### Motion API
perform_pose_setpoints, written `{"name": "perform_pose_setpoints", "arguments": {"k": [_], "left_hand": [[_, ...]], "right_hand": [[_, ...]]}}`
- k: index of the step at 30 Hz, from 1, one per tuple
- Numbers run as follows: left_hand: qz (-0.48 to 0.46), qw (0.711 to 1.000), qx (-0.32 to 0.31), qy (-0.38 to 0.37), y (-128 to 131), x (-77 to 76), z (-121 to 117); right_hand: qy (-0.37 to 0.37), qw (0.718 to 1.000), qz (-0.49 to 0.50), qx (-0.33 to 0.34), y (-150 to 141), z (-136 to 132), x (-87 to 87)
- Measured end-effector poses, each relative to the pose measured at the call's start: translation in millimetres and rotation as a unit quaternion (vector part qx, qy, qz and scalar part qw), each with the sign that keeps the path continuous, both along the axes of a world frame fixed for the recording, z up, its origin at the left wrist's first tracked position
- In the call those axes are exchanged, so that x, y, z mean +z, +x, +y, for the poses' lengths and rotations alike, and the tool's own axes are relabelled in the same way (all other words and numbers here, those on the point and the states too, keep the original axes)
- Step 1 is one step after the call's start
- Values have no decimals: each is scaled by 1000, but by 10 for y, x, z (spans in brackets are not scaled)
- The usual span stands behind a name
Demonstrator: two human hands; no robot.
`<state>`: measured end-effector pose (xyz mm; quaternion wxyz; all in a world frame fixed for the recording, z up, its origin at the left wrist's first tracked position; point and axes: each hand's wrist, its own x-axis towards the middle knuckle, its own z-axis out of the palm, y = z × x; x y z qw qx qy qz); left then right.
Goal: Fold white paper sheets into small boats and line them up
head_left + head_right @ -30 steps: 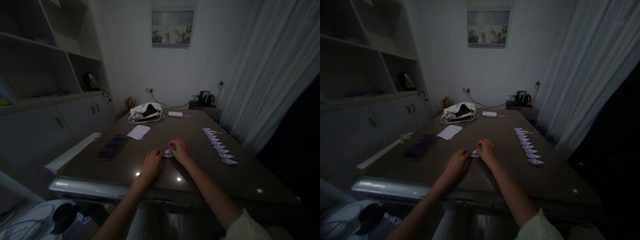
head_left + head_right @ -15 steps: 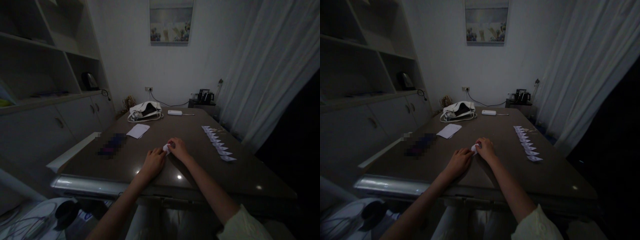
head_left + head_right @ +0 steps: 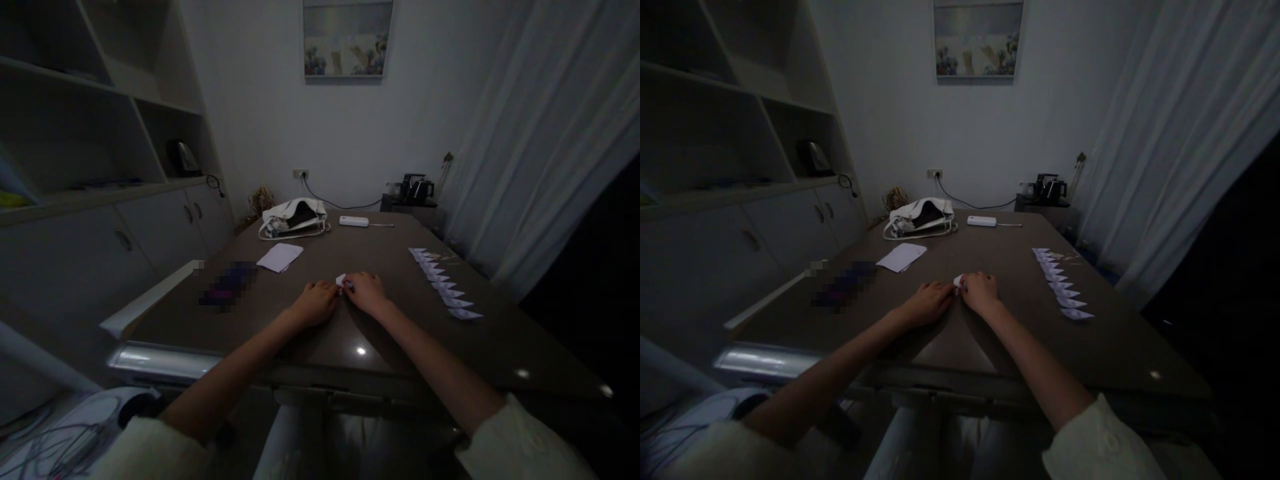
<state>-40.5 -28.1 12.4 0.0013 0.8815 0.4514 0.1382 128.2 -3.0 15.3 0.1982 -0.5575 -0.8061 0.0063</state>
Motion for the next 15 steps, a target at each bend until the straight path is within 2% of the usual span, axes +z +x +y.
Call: {"name": "perform_pose_setpoints", "arguments": {"k": [8, 12, 15], "left_hand": [[-14, 1000, -17, -9, -43, 54, 777], [-28, 999, -31, 6, -11, -10, 967], [-53, 998, -37, 0, -35, -66, 1035]], "right_hand": [[-32, 998, 12, 46, 188, 436, 150], [-19, 998, 17, 50, 262, 640, 136], [-10, 999, 14, 47, 281, 690, 84]]}}
